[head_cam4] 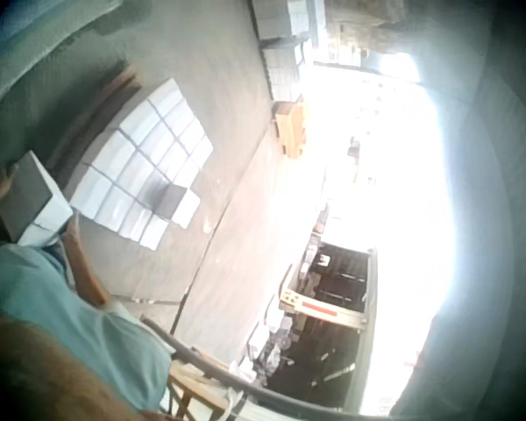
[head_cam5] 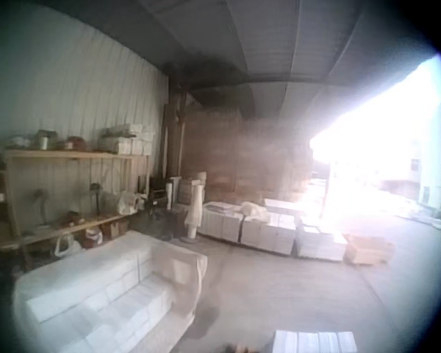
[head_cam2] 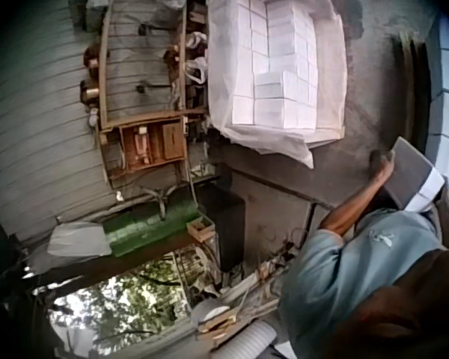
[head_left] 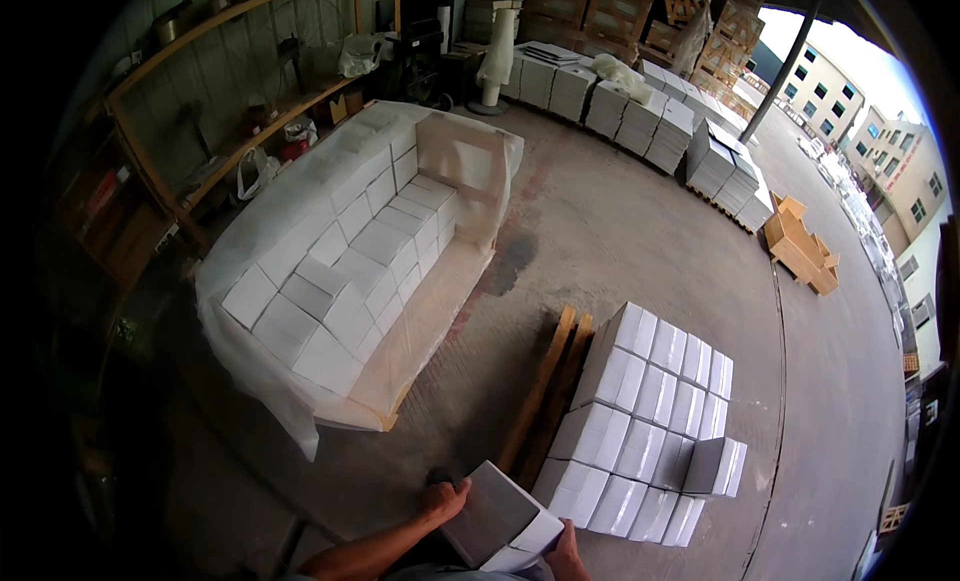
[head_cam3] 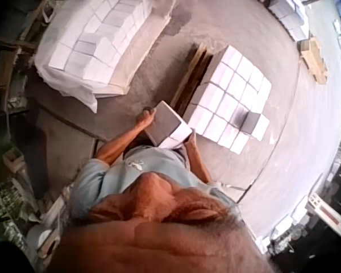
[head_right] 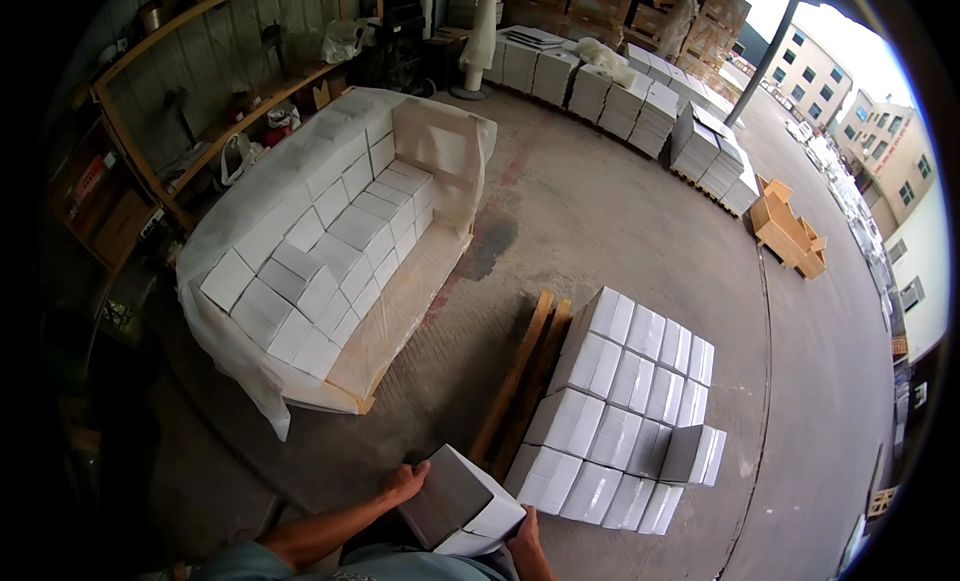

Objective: The person repeatedly picks up white rectangular boxes from a pallet and places them onto a plastic-wrapped stack on another pallet. The person walks back and forth between the two pallets, handling one box at a time and arranging them in rows.

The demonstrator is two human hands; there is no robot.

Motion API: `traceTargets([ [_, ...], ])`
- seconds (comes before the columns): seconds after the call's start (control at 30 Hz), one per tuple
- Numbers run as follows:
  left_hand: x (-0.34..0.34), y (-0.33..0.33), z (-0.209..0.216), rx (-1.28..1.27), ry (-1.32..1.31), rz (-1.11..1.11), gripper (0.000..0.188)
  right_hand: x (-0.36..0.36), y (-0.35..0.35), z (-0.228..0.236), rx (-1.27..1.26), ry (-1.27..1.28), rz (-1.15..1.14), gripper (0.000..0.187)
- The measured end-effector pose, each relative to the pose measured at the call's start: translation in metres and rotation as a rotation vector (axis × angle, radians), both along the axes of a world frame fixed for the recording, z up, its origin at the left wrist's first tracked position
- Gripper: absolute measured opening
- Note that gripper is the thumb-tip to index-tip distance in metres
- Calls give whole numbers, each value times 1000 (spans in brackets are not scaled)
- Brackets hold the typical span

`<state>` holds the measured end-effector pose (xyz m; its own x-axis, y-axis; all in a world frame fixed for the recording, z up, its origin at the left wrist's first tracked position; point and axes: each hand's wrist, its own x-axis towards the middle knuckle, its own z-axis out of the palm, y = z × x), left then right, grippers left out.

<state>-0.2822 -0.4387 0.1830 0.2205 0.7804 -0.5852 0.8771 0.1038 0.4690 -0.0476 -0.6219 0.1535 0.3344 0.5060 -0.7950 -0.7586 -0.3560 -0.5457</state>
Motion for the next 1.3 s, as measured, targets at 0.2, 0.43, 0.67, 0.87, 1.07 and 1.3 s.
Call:
traceTargets([
  [0.2,0,110,63,22,110,27,74,4,105,-15,-53,313,-134,34],
  [0.43,-17,190,92,71,113,227,68,2,223,58,-39,-381,408,53],
  [0.67,-3,263,33,194,83,213,75,47,352,21,-233,-71,254,47],
  [0.87,9,322,35,95,40,268,77,70,442,4,-383,24,263,52],
  [1.07,-20,391,25,-95,113,525,71,46,524,-7,-330,-74,359,38],
  [1.3,-59,477,30,-117,53,495,68,5,599,-26,-239,120,237,32],
])
